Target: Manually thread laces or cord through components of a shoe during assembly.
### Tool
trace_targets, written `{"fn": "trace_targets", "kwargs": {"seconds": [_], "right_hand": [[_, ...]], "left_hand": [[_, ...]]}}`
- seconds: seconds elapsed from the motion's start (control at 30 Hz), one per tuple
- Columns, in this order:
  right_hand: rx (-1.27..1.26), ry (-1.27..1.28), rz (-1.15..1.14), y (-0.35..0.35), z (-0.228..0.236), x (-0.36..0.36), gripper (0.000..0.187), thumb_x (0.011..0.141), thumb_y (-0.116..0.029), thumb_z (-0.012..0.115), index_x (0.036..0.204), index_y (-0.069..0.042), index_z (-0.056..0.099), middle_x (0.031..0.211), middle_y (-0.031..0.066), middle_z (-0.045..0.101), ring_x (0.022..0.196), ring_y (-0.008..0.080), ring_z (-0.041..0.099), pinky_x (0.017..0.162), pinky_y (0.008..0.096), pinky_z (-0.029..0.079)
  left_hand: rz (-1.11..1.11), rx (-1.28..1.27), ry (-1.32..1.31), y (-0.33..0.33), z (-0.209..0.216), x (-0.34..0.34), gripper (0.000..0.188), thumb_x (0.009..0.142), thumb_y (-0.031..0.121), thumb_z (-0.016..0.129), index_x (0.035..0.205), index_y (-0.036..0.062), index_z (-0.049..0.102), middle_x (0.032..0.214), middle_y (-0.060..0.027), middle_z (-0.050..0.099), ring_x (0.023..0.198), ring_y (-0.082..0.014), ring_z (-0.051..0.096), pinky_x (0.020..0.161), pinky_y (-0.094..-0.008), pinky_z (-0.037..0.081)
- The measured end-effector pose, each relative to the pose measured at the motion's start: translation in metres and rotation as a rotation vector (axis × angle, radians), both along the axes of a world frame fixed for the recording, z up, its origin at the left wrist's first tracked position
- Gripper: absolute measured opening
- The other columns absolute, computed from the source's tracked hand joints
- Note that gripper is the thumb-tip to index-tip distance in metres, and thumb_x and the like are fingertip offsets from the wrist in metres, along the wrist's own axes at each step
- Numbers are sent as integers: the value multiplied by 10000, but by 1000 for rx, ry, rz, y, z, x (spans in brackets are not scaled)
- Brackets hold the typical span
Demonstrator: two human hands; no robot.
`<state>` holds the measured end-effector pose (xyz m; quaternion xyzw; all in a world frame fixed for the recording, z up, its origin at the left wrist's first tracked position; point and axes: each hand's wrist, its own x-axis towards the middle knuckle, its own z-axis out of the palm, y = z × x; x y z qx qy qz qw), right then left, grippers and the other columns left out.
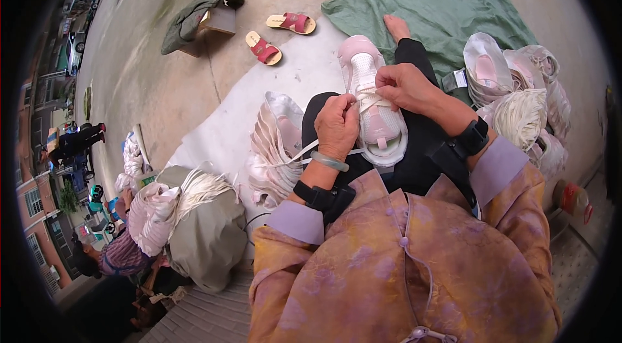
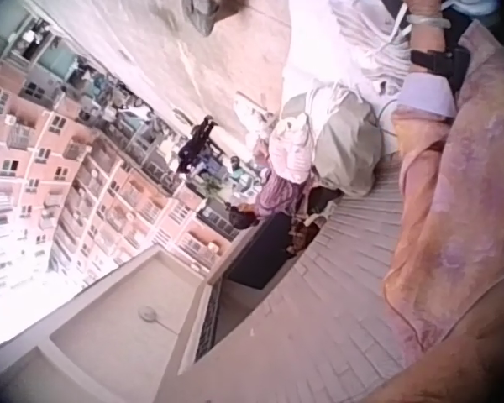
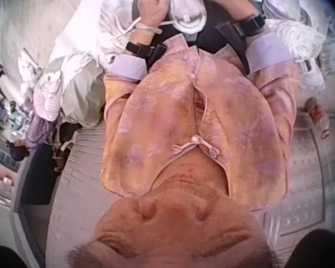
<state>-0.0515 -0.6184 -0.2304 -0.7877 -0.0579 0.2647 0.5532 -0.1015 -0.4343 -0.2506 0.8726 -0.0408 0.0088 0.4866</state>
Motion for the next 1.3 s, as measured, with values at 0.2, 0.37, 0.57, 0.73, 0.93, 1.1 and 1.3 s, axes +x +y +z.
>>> {"fn": "trace_targets", "kwargs": {"seconds": [0.2,0.37,0.57,0.73,0.93,1.1,1.3], "right_hand": [[-173,-311,7,8,-2,-5,138,652,-133,538,684,1,541,589,152,529,551,263,540,527,346,413],[-6,-183,-115,-12,-39,-11,85,619,-77,546,610,-2,508,484,7,466,429,69,422,392,236,323],[-127,-234,-34,8,-30,-8,94,626,-72,580,607,17,555,492,1,488,453,67,445,422,235,342],[-166,-312,-109,4,-46,-5,128,634,-89,581,620,38,573,504,38,520,466,86,469,444,251,369],[-165,-214,-110,-5,-56,-1,139,648,-99,578,618,37,569,508,22,506,469,87,459,443,251,361],[-116,-272,-143,-1,-53,-7,140,665,-101,568,626,33,559,513,21,496,481,92,455,460,257,366],[-178,-616,-189,13,-29,-21,134,714,-117,562,687,15,562,536,115,512,487,194,503,510,315,403]], "left_hand": [[2,13,-135,3,-5,-4,167,736,46,552,899,55,587,765,-125,552,698,-291,568,617,-334,448],[-72,36,-124,-10,-12,-12,217,770,77,516,987,66,530,827,-152,516,766,-349,543,660,-397,443],[-38,127,-93,-6,-14,-13,189,764,79,505,952,67,524,821,-155,498,765,-354,543,656,-419,438],[-33,143,-65,-11,-15,-10,207,760,73,500,965,71,530,834,-156,505,783,-353,551,671,-416,446],[-51,146,-29,-14,-17,-5,230,739,65,516,968,74,533,868,-154,526,815,-353,555,708,-414,452],[-57,186,35,-12,-13,-3,247,713,65,540,959,76,535,880,-155,540,842,-350,559,726,-413,454],[-85,183,53,-12,-8,0,206,694,74,556,899,62,545,840,-165,560,827,-357,564,719,-426,456]]}}
